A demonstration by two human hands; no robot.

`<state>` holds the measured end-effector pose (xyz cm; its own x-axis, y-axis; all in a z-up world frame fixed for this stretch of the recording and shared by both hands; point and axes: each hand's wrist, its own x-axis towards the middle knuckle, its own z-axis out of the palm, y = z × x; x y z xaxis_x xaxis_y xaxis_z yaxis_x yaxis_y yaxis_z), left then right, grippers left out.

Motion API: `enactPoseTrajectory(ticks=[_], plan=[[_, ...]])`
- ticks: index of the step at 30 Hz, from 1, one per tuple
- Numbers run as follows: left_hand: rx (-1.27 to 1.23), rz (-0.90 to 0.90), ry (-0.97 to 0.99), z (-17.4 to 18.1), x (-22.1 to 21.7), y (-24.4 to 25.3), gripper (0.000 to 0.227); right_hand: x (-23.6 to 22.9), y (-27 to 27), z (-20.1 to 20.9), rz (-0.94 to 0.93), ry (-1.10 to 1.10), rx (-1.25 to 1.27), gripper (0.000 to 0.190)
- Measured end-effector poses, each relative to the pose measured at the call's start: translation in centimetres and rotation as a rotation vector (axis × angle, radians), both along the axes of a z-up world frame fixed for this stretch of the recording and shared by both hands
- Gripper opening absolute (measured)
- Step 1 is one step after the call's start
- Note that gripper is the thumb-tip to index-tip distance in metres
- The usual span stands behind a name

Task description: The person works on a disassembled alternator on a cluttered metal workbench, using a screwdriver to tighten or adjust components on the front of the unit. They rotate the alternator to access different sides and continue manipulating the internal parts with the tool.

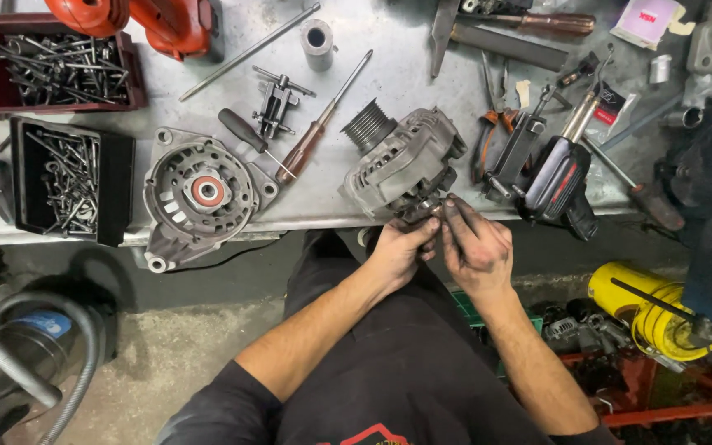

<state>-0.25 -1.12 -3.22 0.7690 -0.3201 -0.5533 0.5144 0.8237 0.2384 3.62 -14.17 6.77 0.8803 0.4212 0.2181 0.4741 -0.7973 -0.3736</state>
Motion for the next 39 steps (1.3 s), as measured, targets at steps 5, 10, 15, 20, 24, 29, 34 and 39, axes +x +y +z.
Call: enactPoseTrajectory(ticks=[5, 10, 15, 20, 24, 29, 34, 39], plan=[[-0.084, 0.035, 0.025, 0.0, -0.1, -0.4, 0.018, -0.3, 0.1, 0.0, -0.013, 0.037, 0.021, 0.039], [-0.105, 0.062, 0.036, 0.0, 0.7, -0.6, 0.014, -0.6, 0.2, 0.2, -0.013, 0.063, 0.043, 0.041], [-0.002, 0.105, 0.067, 0.6, 0.9, -0.9, 0.015, -0.5, 0.5, 0.3, -0.003, 0.014, -0.089, 0.048], [-0.048, 0.088, 0.217, 2.2, 1.6, -0.6, 0.019, -0.4, 0.4, 0.1, 0.017, 0.008, -0.147, 0.059], [-0.054, 0.074, 0.165, -0.3, 0.6, -1.1, 0.019, -0.1, -0.5, -0.9, 0.043, -0.036, -0.247, 0.048], [0.113, -0.173, 0.107, 1.6, -0.2, 2.5, 0.025, 0.3, -0.4, -3.1, -0.034, -0.024, -0.172, 0.029], [0.781, -0.694, -0.493, 12.9, 2.1, 10.5, 0.03, -0.4, 0.2, -6.0, -0.13, 0.054, 0.111, 0.02], [1.788, -0.147, -1.365, 20.1, 9.9, 13.2, 0.059, -1.5, 0.5, -7.2, -0.477, 0.586, 0.421, 0.043]])
